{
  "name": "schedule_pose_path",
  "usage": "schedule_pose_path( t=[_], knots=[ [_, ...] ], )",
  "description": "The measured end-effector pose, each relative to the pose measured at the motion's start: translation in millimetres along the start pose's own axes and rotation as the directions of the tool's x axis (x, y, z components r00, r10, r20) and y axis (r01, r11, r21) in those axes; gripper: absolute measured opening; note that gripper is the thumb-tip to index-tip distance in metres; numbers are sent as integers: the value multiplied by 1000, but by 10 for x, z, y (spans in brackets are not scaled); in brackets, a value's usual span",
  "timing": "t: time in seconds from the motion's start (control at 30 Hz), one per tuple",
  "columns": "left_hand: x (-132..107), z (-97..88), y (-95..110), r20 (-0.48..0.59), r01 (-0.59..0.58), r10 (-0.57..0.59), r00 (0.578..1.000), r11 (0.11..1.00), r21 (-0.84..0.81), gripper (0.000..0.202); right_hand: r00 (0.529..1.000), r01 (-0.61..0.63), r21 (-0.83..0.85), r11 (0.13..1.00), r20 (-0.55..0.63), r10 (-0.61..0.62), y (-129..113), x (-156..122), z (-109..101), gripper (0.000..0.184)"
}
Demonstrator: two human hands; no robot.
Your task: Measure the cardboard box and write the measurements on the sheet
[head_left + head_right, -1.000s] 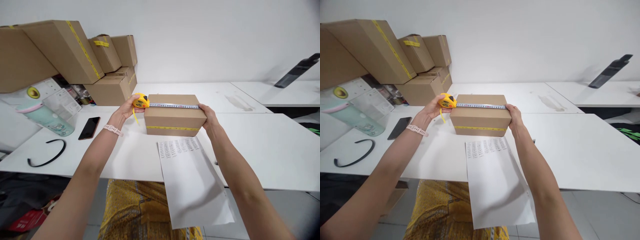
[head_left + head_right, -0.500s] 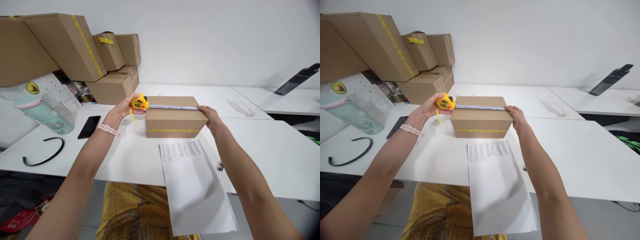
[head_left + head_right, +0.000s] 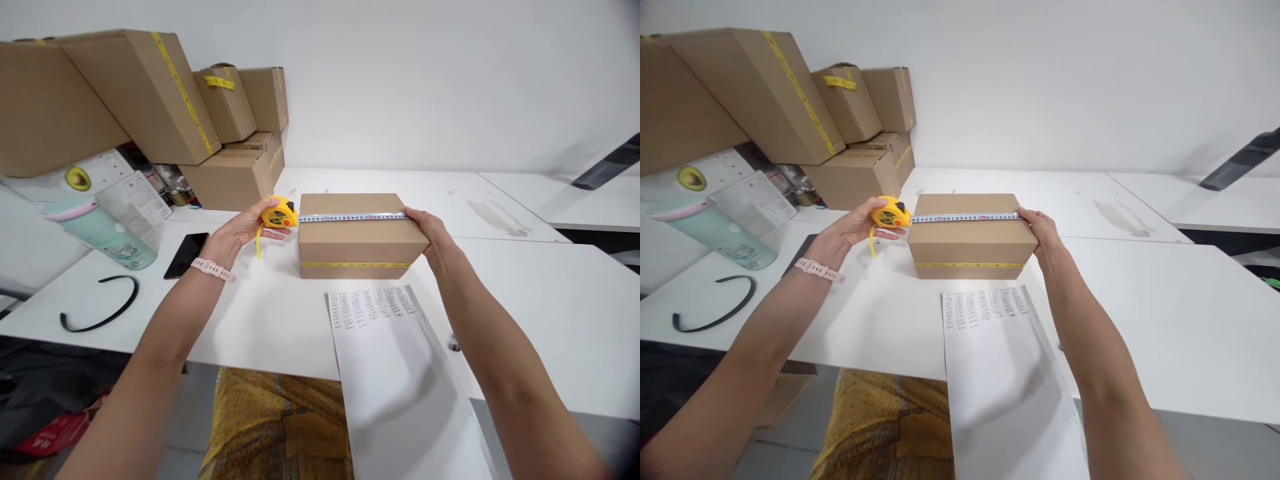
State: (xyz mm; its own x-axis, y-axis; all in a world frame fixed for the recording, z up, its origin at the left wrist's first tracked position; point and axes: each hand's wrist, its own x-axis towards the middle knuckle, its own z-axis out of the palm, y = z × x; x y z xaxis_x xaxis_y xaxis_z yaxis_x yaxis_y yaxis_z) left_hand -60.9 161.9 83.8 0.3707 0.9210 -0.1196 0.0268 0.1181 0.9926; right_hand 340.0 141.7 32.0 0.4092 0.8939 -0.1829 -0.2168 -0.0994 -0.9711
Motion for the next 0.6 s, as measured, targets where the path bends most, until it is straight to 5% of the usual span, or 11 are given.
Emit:
schedule_pose_path(
  t=[0.6],
  knots=[
    [115, -42, -12, -19, 3, -2, 1000, 998, 56, 52, 999, 28, -1, 1000, -28, -28, 30, -6, 11, 27]
  ],
)
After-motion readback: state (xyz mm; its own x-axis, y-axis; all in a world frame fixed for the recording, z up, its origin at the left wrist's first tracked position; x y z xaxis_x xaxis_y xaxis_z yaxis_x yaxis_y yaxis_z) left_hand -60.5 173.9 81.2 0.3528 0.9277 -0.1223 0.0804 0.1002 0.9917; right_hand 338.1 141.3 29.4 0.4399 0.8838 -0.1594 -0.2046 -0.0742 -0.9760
